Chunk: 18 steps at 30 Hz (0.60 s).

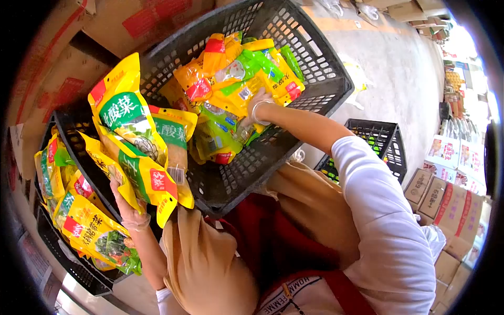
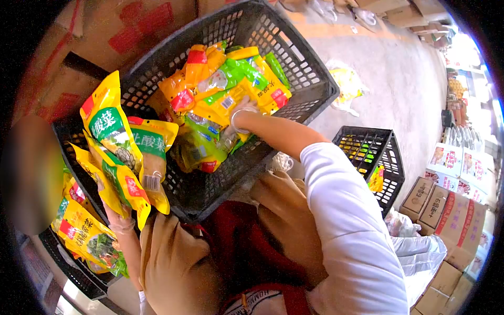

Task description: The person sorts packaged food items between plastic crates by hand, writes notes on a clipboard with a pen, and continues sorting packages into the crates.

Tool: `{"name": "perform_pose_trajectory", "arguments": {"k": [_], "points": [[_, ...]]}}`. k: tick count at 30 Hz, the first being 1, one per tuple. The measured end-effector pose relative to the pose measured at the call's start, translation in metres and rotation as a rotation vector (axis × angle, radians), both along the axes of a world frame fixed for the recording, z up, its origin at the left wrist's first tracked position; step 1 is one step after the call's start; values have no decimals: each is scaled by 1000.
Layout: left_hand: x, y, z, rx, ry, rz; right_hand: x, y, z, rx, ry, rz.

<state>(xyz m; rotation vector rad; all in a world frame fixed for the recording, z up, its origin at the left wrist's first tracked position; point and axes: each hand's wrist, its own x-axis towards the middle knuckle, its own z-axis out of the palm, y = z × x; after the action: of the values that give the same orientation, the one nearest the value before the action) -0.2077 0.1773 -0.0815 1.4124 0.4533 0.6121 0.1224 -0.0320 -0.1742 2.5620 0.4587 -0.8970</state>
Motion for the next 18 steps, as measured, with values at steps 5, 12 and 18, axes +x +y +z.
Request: {"name": "perform_pose_trajectory", "arguments": {"k": [5, 12, 18], "points": [[5, -2, 5, 172, 7, 4, 58, -27, 1, 255, 204, 358], [4, -1, 7, -839, -117, 189, 72, -117, 157, 1263, 639, -735], [-11, 1, -14, 135, -22, -84, 26, -201, 241, 1683, 787, -917]]}}
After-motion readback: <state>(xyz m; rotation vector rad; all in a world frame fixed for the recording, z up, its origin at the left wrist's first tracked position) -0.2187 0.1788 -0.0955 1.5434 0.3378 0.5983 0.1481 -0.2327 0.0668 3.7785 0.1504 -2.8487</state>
